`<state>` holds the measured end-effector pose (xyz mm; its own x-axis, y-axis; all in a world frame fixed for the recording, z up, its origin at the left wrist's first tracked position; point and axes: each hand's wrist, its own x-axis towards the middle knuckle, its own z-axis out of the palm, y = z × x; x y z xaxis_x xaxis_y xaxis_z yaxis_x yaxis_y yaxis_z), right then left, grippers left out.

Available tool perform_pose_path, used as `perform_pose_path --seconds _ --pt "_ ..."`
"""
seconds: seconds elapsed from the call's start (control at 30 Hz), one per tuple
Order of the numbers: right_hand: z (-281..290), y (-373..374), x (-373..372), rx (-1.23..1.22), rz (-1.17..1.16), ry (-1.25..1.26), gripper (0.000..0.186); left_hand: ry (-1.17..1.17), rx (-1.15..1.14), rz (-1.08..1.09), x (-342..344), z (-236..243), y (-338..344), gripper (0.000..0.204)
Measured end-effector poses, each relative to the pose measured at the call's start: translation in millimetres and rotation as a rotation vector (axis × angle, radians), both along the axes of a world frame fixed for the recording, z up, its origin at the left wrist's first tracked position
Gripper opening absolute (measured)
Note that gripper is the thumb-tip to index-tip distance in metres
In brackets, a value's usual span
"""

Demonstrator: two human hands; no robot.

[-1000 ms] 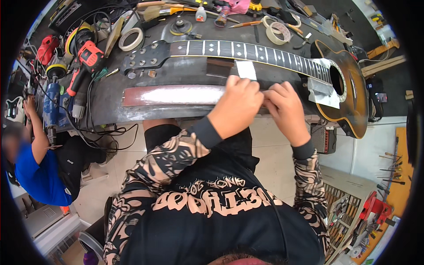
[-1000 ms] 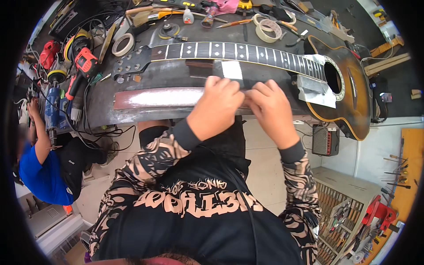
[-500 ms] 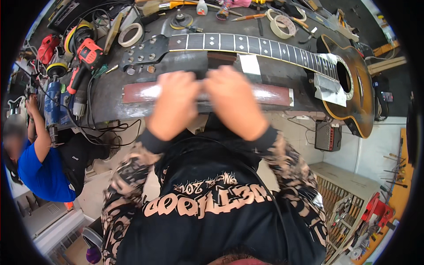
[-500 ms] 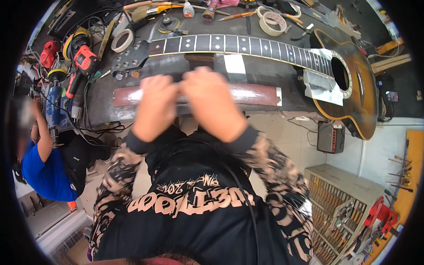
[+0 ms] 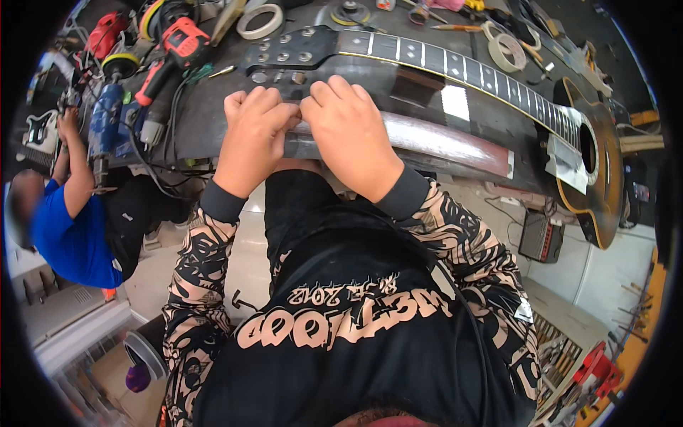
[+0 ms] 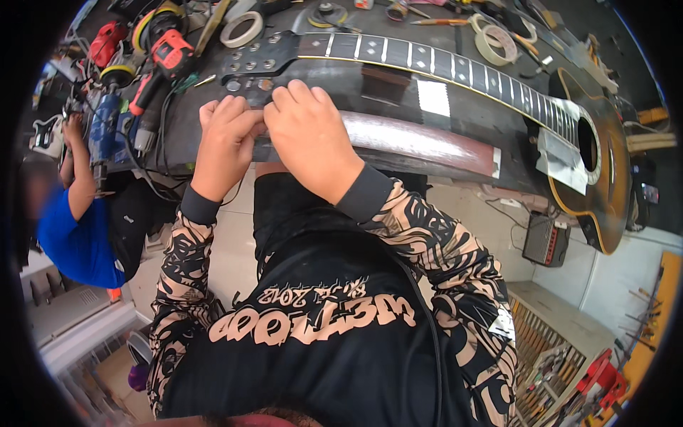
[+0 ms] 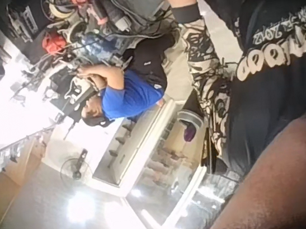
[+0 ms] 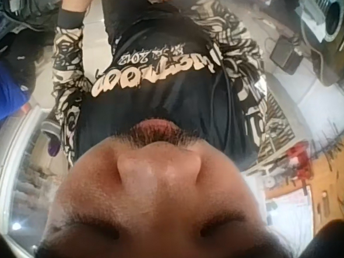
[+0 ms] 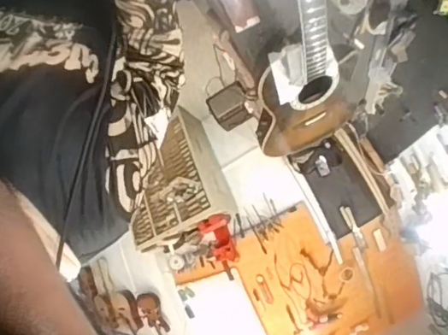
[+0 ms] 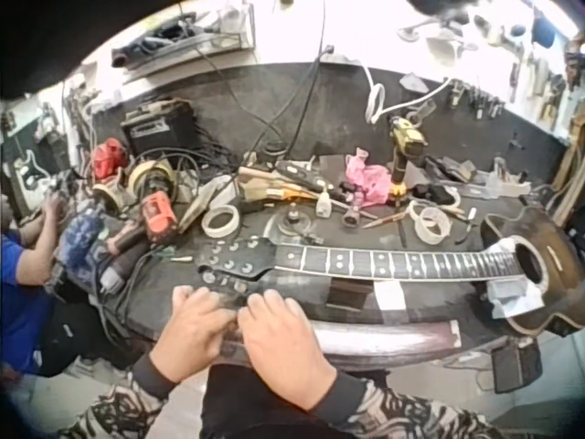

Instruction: Repairing a guitar by sanding and adjusting the nut on the headstock.

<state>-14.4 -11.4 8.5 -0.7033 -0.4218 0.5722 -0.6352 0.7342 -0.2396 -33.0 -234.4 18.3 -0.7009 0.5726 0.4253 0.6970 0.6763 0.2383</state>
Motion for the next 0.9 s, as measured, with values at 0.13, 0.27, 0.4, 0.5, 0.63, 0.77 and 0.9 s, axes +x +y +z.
perform_pose_path --seconds 0.13,0.27,0.4,0.5,0.63,0.77,0.9 --pt "6 16 7 -0.082 -0.021 -0.007 0.017 -0.026 0.037 0.033 13 4 -5 0.022" --pt "15 47 37 -0.132 -0.088 -0.122 0.024 0.010 0.024 0.046 23 1 -5 0.025" --pt "15 54 57 -0.256 -0.004 -0.161 0.035 -0.020 0.078 0.047 40 0 5 0.026" --pt "15 50 69 -0.345 0.055 -0.212 0.043 -0.088 0.383 -0.026 61 1 24 0.025" --pt "17 48 78 -0.445 0.112 -0.182 0.042 -0.279 0.700 -0.096 80 -1 48 0.022" --pt "22 53 82 -0.501 0.161 -0.127 0.040 -0.292 0.708 -0.105 88 5 56 0.023" --pt "28 56 87 -0.532 0.173 -0.130 0.039 -0.241 0.653 -0.116 88 5 55 0.024"
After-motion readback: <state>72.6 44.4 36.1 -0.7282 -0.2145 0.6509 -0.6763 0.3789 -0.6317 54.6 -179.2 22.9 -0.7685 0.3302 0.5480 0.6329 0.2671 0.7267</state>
